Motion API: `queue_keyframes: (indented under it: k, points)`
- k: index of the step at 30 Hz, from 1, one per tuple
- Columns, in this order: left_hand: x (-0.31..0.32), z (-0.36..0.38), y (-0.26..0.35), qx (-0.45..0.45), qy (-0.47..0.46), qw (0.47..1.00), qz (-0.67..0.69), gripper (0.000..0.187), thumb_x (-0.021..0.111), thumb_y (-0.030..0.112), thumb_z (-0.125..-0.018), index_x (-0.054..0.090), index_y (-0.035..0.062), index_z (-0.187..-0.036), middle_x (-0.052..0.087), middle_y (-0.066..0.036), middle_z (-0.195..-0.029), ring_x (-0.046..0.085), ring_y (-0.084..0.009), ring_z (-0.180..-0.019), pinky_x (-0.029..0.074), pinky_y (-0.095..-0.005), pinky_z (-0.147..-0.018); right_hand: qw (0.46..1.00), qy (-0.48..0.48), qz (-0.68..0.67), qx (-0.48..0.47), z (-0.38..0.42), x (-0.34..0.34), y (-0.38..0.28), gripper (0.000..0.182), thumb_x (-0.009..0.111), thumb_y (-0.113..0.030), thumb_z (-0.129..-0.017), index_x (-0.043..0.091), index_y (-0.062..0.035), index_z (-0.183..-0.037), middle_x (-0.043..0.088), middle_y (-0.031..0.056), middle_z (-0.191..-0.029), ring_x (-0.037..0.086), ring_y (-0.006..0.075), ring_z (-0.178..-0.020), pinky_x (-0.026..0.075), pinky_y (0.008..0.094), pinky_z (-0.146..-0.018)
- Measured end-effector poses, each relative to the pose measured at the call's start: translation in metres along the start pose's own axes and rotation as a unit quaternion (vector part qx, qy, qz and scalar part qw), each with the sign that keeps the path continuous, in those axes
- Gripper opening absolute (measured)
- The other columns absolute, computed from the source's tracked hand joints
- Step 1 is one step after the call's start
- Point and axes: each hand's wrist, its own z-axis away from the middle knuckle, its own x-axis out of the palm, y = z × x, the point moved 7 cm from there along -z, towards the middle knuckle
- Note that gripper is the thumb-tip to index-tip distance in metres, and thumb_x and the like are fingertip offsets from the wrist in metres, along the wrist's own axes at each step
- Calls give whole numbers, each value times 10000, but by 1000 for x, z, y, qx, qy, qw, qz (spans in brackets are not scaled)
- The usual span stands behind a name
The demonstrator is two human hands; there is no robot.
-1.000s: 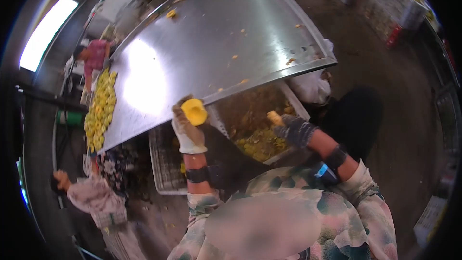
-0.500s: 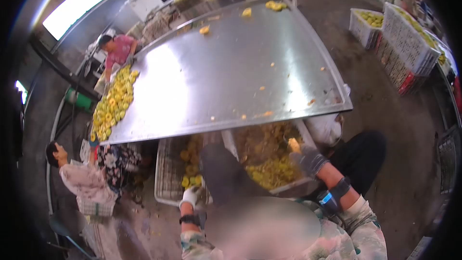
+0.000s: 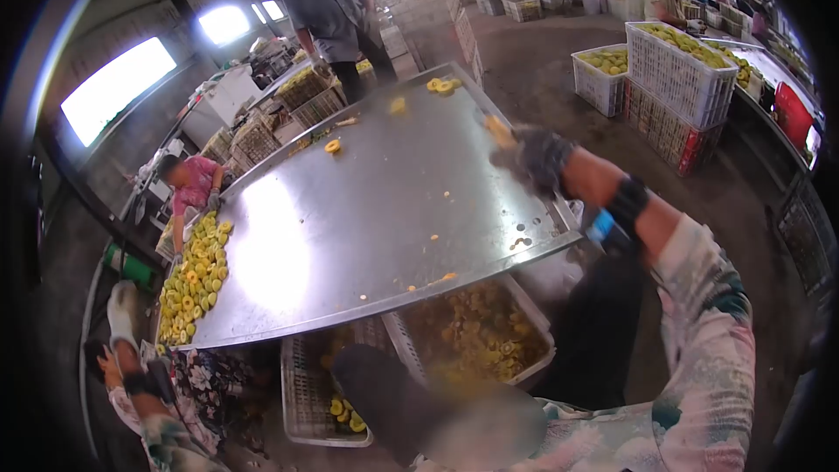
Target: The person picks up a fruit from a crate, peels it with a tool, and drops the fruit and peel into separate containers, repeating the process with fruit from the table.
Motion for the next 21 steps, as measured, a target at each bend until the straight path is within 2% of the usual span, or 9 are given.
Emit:
queue_keyframes:
  k: [1,3,6,8,9,11,17,20,21]
  points:
    - [8,-4,50,-93,32,993,67,251,531,204,-844,554,55,-1045,601,-73,-919,545,-129,-675,427,-271,-556,998,1,-60,-10,-7,1,-16,194,611,-244,-812,520,-83,-869,431,-19,-522,424,118,-355,292,260,-284]
    - [60,-12,81,-128,20,965,227,312,538,222,-839,510,88,-1119,573,-48,-966,554,-142,-686,439,-268,-532,998,4,-68,4,-31,13,-20,184,603,-232,-817,511,-79,-864,430,-14,-524,427,118,-355,289,261,-272]
    - [203,16,103,-248,-89,902,343,380,403,322,-883,470,96,-1181,540,-75,-1066,599,-202,-763,499,-312,-533,989,-28,-148,6,-55,35,7,184,588,-212,-824,487,-72,-889,437,3,-537,432,117,-353,298,265,-256]
    - [302,42,112,-196,-179,908,324,497,439,406,-873,411,108,-1270,501,-91,-1205,590,-240,-808,502,-327,-557,987,-11,-158,38,-59,48,35,182,589,-199,-824,481,-72,-897,450,6,-553,429,114,-354,305,255,-265]
    - [342,63,124,-212,-196,893,345,391,449,314,-863,459,140,-1214,500,-66,-1148,604,-234,-822,501,-330,-572,982,-13,-184,48,-61,55,55,175,589,-194,-824,480,-73,-889,455,6,-558,430,114,-356,307,252,-271]
    - [401,102,154,-246,-240,855,389,395,487,354,-862,466,142,-1194,501,-71,-1134,602,-242,-807,504,-339,-574,976,-15,-206,74,-53,62,78,158,590,-185,-824,482,-78,-868,463,6,-564,433,111,-363,317,247,-286]
    - [470,153,205,-280,-300,823,392,396,559,357,-843,509,87,-1129,513,-58,-1086,591,-227,-806,502,-318,-583,972,-26,-209,106,-44,68,117,166,605,-199,-824,493,-84,-866,456,-4,-578,429,95,-428,383,249,-374]
    - [475,155,218,-283,-304,823,388,414,566,337,-842,499,56,-1139,520,-60,-1056,591,-217,-808,497,-301,-583,927,-3,-314,203,-31,73,123,142,581,-179,-836,492,-91,-901,448,2,-571,435,117,-441,445,294,-443]
    - [479,157,220,-282,-308,823,385,414,566,337,-842,499,56,-1139,520,-60,-1056,591,-217,-808,497,-301,-583,931,-9,-301,207,-33,73,126,137,589,-171,-832,496,-100,-903,472,20,-617,467,140,-490,467,364,-494]
